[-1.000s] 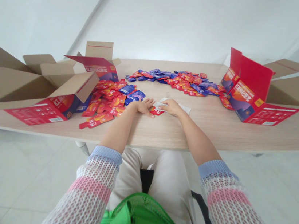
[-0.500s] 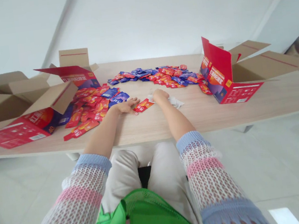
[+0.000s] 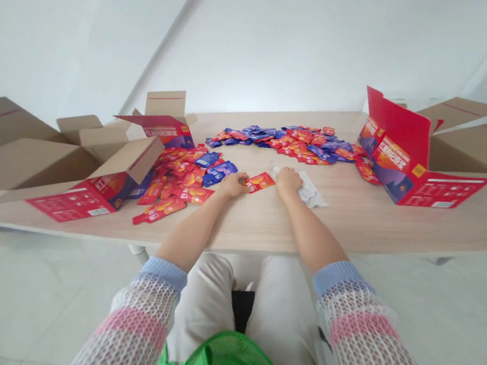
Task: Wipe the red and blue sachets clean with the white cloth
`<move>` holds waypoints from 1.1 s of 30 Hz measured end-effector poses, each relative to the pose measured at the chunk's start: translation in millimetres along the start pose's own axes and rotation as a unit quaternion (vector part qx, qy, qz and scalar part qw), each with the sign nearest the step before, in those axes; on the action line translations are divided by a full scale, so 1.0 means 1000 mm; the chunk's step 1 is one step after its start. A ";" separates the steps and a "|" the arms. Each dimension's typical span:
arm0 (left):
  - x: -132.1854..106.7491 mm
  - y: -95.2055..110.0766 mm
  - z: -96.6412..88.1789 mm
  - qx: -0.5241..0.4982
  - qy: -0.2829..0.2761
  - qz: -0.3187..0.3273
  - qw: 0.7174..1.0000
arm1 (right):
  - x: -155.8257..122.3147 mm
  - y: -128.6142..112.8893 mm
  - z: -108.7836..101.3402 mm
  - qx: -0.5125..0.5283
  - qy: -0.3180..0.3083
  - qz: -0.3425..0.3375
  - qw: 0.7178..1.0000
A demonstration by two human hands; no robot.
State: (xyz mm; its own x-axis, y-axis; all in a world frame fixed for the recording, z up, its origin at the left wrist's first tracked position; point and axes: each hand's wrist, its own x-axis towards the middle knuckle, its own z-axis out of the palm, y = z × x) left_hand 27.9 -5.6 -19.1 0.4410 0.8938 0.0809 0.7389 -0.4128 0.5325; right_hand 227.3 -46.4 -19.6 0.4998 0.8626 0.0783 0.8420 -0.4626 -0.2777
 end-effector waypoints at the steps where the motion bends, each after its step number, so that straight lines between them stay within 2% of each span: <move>1: -0.002 0.002 0.002 -0.001 0.019 -0.009 1.000 | 0.006 0.006 -0.001 0.020 -0.010 0.011 1.000; 4: -0.007 0.006 0.005 -0.013 0.095 0.001 0.995 | 0.021 0.022 0.000 0.078 0.022 0.007 0.997; 6: -0.010 0.007 0.004 -0.019 0.152 0.030 0.988 | 0.027 0.027 0.002 0.120 0.084 -0.010 0.989; 9: -0.012 0.006 0.002 -0.007 0.184 0.093 0.979 | 0.029 0.026 0.003 0.185 0.163 -0.043 0.968; 12: -0.010 0.004 0.003 -0.015 0.159 0.166 0.973 | 0.026 0.018 0.002 0.235 0.204 -0.072 0.948; 14: -0.006 0.002 0.008 -0.059 0.098 0.217 0.970 | 0.022 0.013 0.002 0.263 0.210 -0.101 0.936; 16: 0.000 0.000 0.013 -0.132 0.014 0.252 0.959 | 0.017 0.007 0.002 0.288 0.201 -0.146 0.925; 18: 0.005 -0.004 0.017 -0.209 -0.029 0.243 0.947 | 0.012 0.002 0.003 0.312 0.184 -0.194 0.912; 20: 0.010 -0.009 0.018 -0.259 -0.010 0.208 0.943 | 0.009 -0.002 0.005 0.328 0.163 -0.231 0.901; 23: 0.014 -0.020 0.016 -0.267 0.021 0.178 0.947 | 0.004 -0.008 0.010 0.323 0.133 -0.262 0.900; 26: 0.015 -0.028 0.013 -0.221 -0.002 0.189 0.957 | -0.001 -0.012 0.016 0.276 0.093 -0.301 0.908; 29: 0.016 -0.030 0.011 -0.169 -0.020 0.214 0.962 | -0.008 -0.016 0.019 0.198 0.037 -0.372 0.906; 31: 0.017 -0.030 0.010 -0.158 -0.032 0.221 0.962 | -0.012 -0.017 0.017 0.147 0.027 -0.396 0.906; 33: 0.019 -0.029 0.009 -0.153 -0.048 0.227 0.961 | -0.014 -0.017 0.014 0.103 0.033 -0.387 0.916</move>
State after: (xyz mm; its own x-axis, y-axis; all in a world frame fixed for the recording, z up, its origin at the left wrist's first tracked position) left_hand 19.1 22.1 -40.6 0.7390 0.6070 0.2924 0.2817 -0.6726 0.6843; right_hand 203.6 -47.8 -29.5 -0.2143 0.8984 0.3834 0.8964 0.3368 -0.2883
